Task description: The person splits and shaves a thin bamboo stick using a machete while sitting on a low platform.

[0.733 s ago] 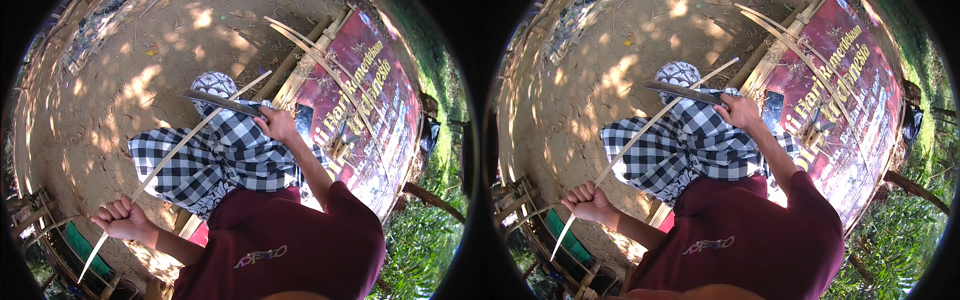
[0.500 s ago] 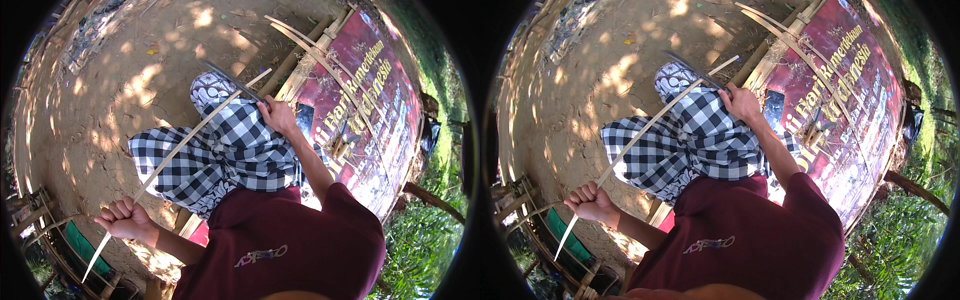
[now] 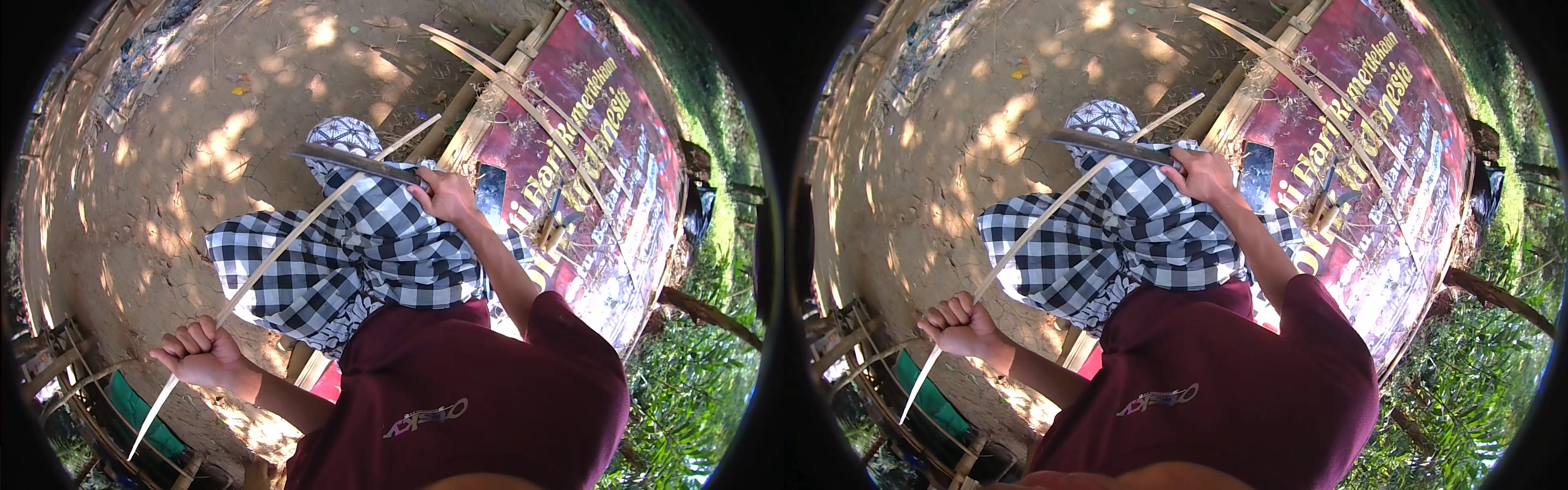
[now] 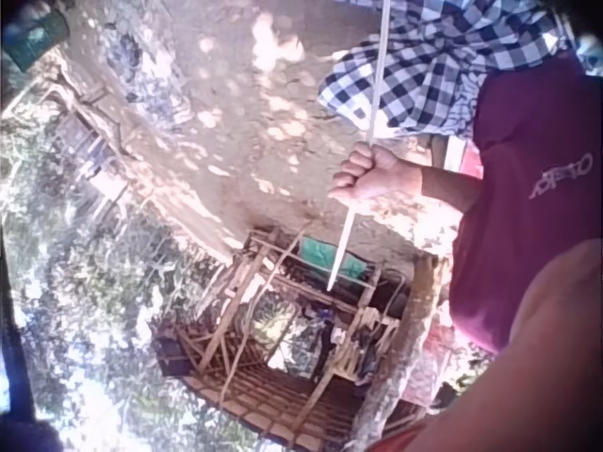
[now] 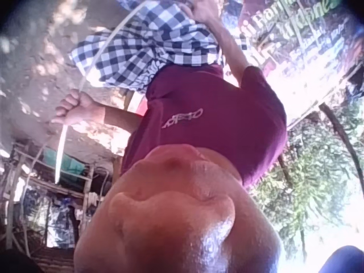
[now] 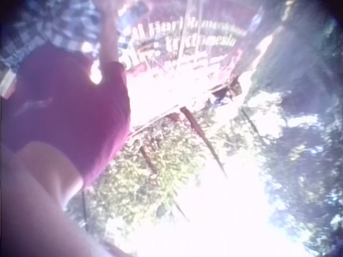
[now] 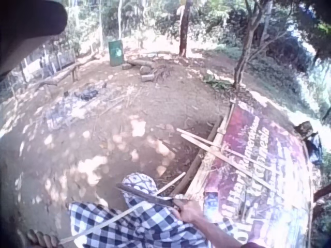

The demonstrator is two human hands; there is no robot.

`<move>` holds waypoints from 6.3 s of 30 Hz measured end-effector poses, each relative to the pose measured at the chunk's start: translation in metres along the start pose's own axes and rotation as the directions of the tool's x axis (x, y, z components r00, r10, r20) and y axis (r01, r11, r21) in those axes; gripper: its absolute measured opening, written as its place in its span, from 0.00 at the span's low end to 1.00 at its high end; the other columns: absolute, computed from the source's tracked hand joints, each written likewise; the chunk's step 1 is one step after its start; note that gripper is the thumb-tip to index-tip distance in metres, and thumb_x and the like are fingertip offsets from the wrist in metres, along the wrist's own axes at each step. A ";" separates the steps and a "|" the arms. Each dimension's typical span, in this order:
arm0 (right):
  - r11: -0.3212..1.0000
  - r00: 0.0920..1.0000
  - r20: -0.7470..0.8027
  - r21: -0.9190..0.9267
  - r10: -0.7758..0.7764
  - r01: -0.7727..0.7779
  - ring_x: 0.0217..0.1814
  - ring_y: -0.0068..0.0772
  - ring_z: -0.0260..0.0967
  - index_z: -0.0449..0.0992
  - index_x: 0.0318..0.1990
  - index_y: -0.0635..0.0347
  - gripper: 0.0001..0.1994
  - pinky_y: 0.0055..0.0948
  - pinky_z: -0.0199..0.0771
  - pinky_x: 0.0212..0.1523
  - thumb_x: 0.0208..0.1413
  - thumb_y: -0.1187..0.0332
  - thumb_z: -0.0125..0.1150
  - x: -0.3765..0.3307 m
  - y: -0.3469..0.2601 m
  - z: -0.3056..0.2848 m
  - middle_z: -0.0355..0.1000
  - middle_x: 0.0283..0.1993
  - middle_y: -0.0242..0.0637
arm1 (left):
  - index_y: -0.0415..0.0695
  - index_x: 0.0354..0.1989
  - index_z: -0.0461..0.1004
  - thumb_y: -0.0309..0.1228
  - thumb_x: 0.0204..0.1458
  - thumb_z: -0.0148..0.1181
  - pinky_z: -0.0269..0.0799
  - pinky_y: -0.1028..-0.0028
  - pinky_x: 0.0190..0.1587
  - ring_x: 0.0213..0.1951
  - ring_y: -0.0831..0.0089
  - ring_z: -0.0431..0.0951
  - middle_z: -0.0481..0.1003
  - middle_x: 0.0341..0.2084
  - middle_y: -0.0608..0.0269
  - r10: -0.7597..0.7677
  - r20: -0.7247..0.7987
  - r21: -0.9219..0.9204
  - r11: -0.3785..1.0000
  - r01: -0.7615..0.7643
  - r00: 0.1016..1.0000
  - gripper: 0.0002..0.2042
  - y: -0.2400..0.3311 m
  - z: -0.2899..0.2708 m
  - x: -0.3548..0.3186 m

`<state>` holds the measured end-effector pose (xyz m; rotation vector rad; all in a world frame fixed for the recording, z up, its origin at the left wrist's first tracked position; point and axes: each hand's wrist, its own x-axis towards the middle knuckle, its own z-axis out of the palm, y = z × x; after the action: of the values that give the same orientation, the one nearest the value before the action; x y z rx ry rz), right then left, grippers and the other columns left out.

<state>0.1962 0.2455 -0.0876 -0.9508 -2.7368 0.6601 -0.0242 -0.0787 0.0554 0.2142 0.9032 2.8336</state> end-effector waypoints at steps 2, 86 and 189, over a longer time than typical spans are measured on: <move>0.979 0.980 -0.052 0.071 0.193 -0.189 0.30 0.50 0.73 0.72 0.36 0.54 0.18 0.44 0.72 0.31 0.55 0.49 0.50 0.006 0.012 0.009 0.74 0.24 0.42 | 0.53 0.14 0.42 0.47 0.64 0.31 0.35 0.77 0.17 0.13 0.81 0.33 0.36 0.09 0.75 -0.020 -0.029 0.021 1.000 0.020 0.999 0.24 -0.011 0.002 -0.009; 0.964 0.965 0.022 0.041 0.261 -0.262 0.33 0.52 0.73 0.73 0.35 0.56 0.20 0.44 0.73 0.38 0.56 0.47 0.47 0.009 0.010 -0.002 0.74 0.24 0.45 | 0.52 0.13 0.44 0.53 0.62 0.31 0.36 0.75 0.19 0.13 0.80 0.35 0.39 0.07 0.74 -0.165 0.423 -0.117 0.965 0.234 0.891 0.26 -0.015 0.014 0.008; 0.882 0.888 0.005 0.116 0.460 -0.458 0.39 0.61 0.70 0.74 0.34 0.65 0.26 0.48 0.69 0.44 0.58 0.47 0.43 0.055 0.074 0.055 0.72 0.31 0.59 | 0.53 0.14 0.41 0.50 0.63 0.31 0.35 0.77 0.17 0.13 0.81 0.34 0.38 0.07 0.74 -0.139 0.258 0.005 0.990 0.142 0.956 0.25 -0.035 0.042 -0.020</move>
<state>0.1770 0.3120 -0.1693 -1.5876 -2.4274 0.8588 0.0073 -0.0304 0.0670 0.4845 0.8083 2.6018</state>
